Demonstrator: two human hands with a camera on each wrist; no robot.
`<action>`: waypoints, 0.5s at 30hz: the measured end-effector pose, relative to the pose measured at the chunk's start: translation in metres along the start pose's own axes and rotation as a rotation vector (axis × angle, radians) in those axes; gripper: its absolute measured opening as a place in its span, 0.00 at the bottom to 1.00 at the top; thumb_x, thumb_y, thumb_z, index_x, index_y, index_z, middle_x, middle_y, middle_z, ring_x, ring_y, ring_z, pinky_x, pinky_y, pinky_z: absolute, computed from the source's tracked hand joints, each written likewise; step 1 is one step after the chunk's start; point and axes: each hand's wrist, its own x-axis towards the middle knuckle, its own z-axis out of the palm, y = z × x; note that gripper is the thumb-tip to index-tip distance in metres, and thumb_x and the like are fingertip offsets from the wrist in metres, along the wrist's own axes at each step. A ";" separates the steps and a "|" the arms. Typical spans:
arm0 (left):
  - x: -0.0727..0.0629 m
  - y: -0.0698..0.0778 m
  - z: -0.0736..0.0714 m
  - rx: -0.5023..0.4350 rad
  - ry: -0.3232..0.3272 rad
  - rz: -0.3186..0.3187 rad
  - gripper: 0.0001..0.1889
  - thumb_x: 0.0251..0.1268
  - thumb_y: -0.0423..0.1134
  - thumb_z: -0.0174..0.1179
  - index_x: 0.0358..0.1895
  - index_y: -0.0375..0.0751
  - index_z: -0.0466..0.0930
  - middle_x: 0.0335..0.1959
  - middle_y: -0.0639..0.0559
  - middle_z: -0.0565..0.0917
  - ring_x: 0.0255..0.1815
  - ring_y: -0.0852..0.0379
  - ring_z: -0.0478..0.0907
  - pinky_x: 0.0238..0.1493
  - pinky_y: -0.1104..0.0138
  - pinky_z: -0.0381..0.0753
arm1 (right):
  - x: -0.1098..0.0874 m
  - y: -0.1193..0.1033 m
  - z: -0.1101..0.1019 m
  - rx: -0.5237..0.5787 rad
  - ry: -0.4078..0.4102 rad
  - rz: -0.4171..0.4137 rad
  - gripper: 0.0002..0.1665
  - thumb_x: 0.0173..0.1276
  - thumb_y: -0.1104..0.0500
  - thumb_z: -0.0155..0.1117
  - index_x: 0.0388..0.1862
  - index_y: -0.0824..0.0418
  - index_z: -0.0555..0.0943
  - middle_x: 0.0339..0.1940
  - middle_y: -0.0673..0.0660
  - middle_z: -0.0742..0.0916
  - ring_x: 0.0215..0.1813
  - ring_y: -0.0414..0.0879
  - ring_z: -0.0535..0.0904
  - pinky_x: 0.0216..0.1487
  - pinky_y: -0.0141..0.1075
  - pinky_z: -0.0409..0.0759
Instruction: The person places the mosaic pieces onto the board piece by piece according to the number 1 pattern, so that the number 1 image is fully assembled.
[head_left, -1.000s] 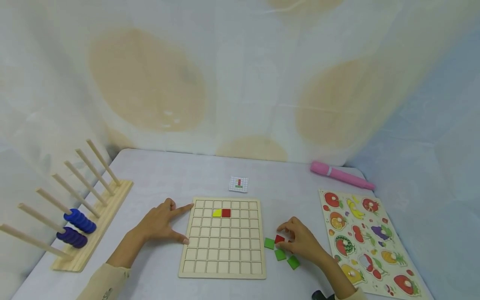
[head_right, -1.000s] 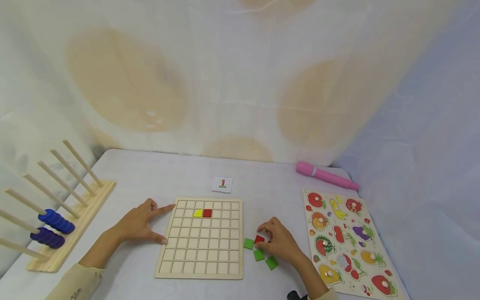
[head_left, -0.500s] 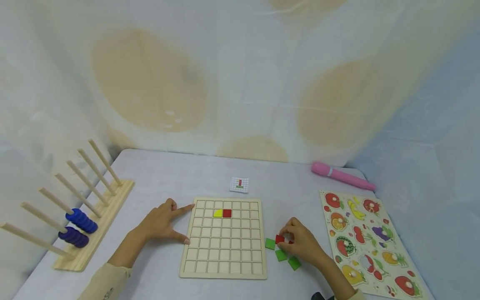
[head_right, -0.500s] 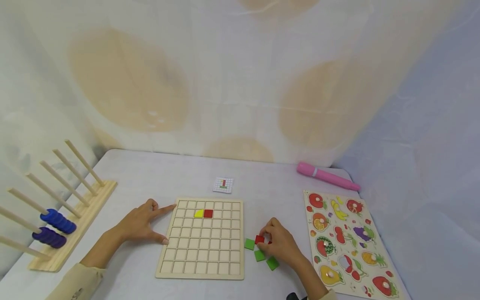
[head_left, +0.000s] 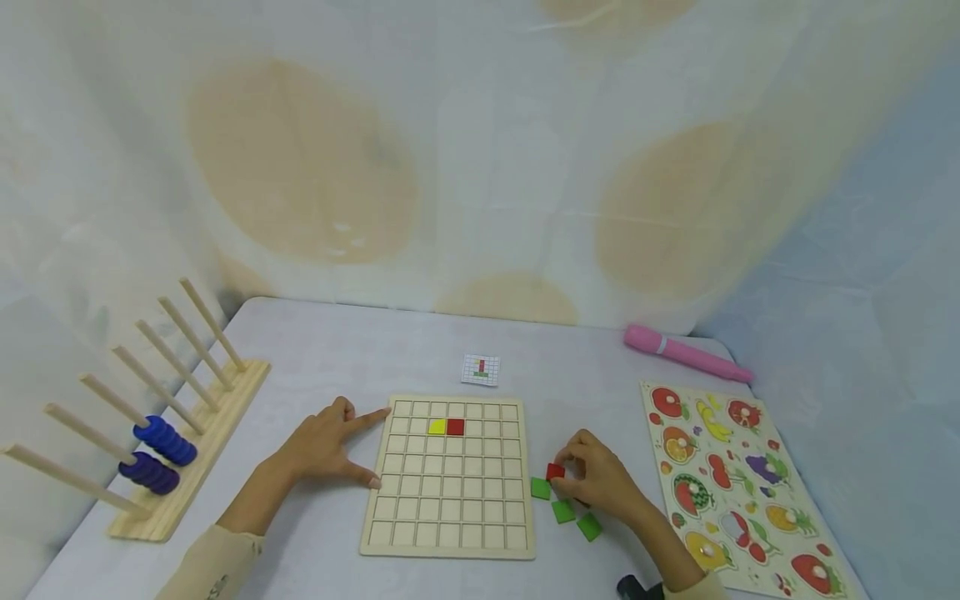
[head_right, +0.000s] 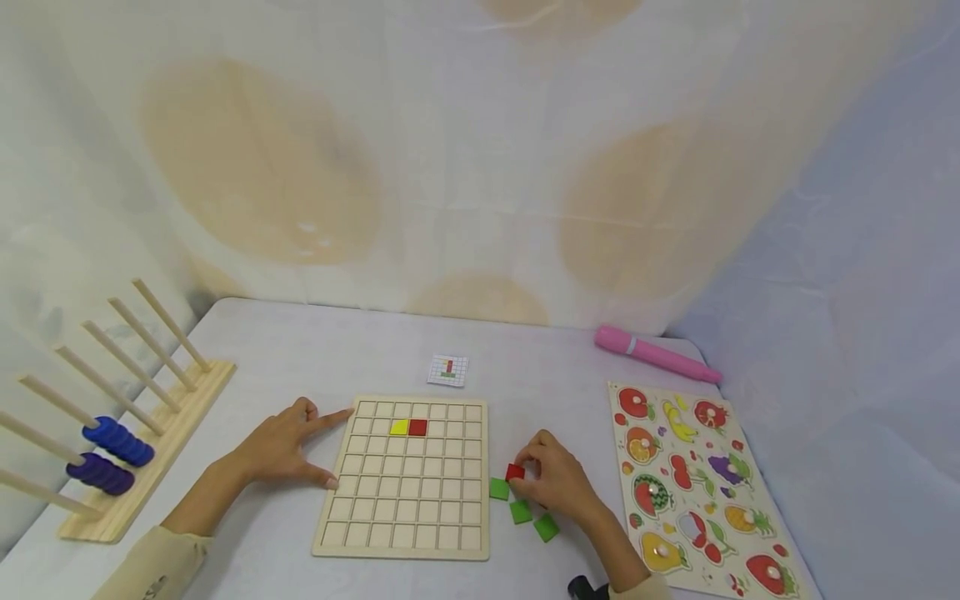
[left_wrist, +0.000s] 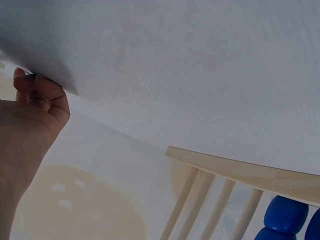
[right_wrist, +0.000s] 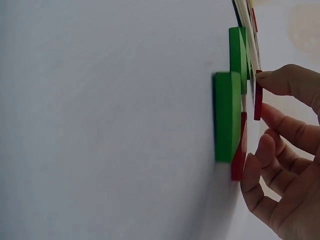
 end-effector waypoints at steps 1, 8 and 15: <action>0.000 0.000 0.000 0.005 0.000 0.005 0.58 0.28 0.81 0.67 0.73 0.63 0.67 0.41 0.52 0.63 0.31 0.56 0.58 0.32 0.65 0.58 | 0.001 -0.002 0.000 0.002 -0.005 -0.004 0.11 0.52 0.60 0.79 0.34 0.57 0.85 0.34 0.48 0.75 0.33 0.37 0.67 0.31 0.28 0.70; 0.001 -0.003 0.003 0.042 0.021 0.033 0.58 0.29 0.82 0.65 0.73 0.62 0.67 0.40 0.54 0.63 0.32 0.58 0.58 0.33 0.65 0.58 | 0.009 -0.014 0.003 0.028 0.000 -0.083 0.11 0.54 0.60 0.79 0.34 0.57 0.85 0.34 0.49 0.76 0.31 0.38 0.67 0.30 0.28 0.68; 0.001 -0.003 0.003 0.031 0.021 0.029 0.58 0.28 0.81 0.66 0.73 0.63 0.67 0.40 0.53 0.63 0.31 0.57 0.58 0.32 0.66 0.58 | 0.019 -0.028 0.009 0.056 -0.017 -0.049 0.12 0.54 0.57 0.80 0.35 0.54 0.85 0.35 0.49 0.76 0.34 0.41 0.69 0.33 0.28 0.69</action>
